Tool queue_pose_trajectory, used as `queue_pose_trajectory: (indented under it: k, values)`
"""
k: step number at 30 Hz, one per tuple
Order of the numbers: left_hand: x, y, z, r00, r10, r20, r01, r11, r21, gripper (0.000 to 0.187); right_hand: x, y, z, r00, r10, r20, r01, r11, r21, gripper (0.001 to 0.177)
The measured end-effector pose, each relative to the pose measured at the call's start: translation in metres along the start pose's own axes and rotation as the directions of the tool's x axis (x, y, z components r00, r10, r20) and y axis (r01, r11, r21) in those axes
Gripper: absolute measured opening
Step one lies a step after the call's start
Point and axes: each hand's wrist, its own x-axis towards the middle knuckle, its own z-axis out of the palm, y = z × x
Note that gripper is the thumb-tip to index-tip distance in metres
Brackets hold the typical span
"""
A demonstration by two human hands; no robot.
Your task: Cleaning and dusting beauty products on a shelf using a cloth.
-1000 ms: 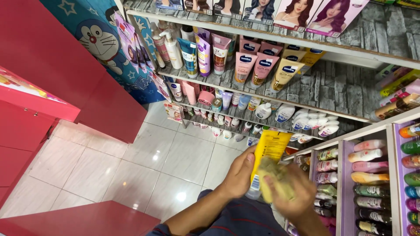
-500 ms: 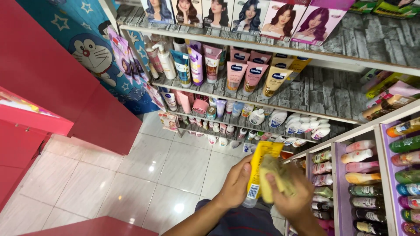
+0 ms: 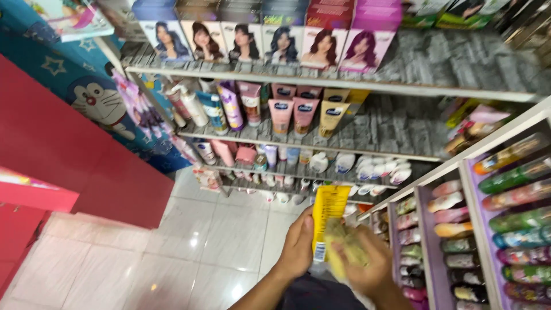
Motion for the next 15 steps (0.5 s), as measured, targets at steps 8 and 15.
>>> queue_pose_trajectory:
  k: [8, 15]
  values:
    - [0.008, 0.006, 0.041, 0.988, -0.035, 0.148, 0.024, 0.997, 0.075, 0.054, 0.058, -0.015, -0.050, 0.997, 0.028, -0.071, -0.032, 0.998, -0.053, 0.025]
    - [0.016, -0.013, 0.049, 0.999, -0.016, 0.027, 0.015, 0.999, 0.050, 0.054, 0.044, -0.003, -0.049, 1.000, -0.001, -0.018, 0.003, 0.996, 0.084, 0.025]
